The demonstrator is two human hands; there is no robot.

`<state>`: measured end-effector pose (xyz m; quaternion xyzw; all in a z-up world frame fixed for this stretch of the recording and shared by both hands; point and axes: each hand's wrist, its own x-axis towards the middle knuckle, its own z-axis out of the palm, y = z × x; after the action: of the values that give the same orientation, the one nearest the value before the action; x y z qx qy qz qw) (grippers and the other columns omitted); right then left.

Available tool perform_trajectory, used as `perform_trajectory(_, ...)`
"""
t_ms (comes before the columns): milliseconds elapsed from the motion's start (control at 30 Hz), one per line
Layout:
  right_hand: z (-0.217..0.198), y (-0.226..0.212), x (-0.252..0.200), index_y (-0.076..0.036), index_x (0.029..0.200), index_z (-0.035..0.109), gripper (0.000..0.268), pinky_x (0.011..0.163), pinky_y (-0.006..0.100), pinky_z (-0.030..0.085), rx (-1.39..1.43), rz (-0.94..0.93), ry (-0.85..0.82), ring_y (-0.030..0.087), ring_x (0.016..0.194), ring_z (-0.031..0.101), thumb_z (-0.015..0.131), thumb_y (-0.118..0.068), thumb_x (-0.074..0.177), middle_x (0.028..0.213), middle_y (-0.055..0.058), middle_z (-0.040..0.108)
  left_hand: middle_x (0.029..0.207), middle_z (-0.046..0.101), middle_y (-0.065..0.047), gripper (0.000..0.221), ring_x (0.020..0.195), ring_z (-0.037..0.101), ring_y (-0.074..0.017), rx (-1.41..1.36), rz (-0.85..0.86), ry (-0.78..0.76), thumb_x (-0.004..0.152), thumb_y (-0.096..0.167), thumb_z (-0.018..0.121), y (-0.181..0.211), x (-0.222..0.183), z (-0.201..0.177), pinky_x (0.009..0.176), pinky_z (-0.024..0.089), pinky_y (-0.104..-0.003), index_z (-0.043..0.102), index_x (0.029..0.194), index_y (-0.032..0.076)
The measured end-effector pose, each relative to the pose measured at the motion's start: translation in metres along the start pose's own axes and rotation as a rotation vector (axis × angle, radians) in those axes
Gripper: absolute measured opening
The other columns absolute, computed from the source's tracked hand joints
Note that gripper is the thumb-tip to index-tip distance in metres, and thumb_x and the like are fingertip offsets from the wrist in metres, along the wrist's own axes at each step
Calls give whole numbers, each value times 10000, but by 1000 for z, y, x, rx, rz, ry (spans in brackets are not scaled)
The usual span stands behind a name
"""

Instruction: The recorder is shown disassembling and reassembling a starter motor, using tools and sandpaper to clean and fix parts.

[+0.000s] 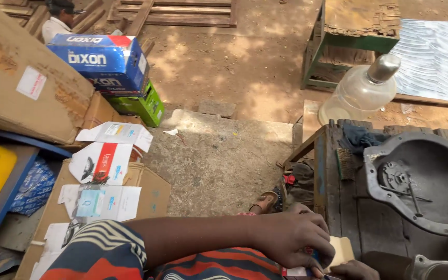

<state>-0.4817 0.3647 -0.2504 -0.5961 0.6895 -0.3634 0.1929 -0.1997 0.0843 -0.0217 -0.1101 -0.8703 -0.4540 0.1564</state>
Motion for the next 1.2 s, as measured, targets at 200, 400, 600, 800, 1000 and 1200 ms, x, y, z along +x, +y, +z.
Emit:
perform_trajectory(200, -115, -87, 22, -38, 1004, 780, 383, 1059, 438, 409, 248, 42, -48, 303, 1256, 553, 910, -206, 685, 1201, 233, 649, 1011, 737, -28, 272, 974, 713, -202, -356, 69, -108, 944, 272, 732, -13, 111, -22, 923, 504, -383, 711, 1204, 195)
perform_trajectory(400, -168, -235, 116, -39, 986, 811, 390, 1185, 472, 344, 242, 440, 259, 310, 1348, 580, 905, -96, 612, 1126, 102, 797, 1019, 715, -142, 350, 936, 719, -311, -607, 122, -219, 953, 209, 688, -49, 202, -19, 830, 561, -386, 665, 1273, 71)
perform_trajectory(600, -183, -230, 140, -21, 915, 769, 283, 1044, 438, 446, 640, 468, 344, 253, 1171, 596, 905, -161, 711, 999, 72, 746, 840, 682, -111, 305, 768, 691, -229, -666, -45, -571, 1008, 337, 638, -64, 245, -42, 715, 529, -362, 683, 1048, 38)
perform_trajectory(800, -218, -259, 157, -19, 766, 726, 268, 1027, 418, 436, 702, 391, 212, 234, 951, 624, 870, -245, 754, 780, 60, 690, 780, 675, -108, 329, 736, 652, -222, -771, -60, -800, 990, 342, 659, -36, 264, -63, 695, 508, -351, 740, 994, 23)
perform_trajectory(1000, -227, -285, 143, -24, 731, 703, 254, 1006, 428, 436, 763, 295, 280, 219, 818, 612, 855, -219, 789, 725, 52, 647, 933, 702, -65, 321, 927, 668, -190, -899, -3, -681, 1054, 332, 618, -5, 254, -61, 871, 528, -349, 726, 1059, 30)
perform_trajectory(1200, -218, -295, 114, -14, 750, 748, 235, 1001, 428, 416, 816, 270, 418, 185, 727, 572, 849, -212, 829, 664, 44, 622, 925, 691, -66, 316, 938, 634, -190, -1025, -43, -566, 1096, 325, 604, 5, 235, -30, 946, 494, -345, 721, 1031, 38)
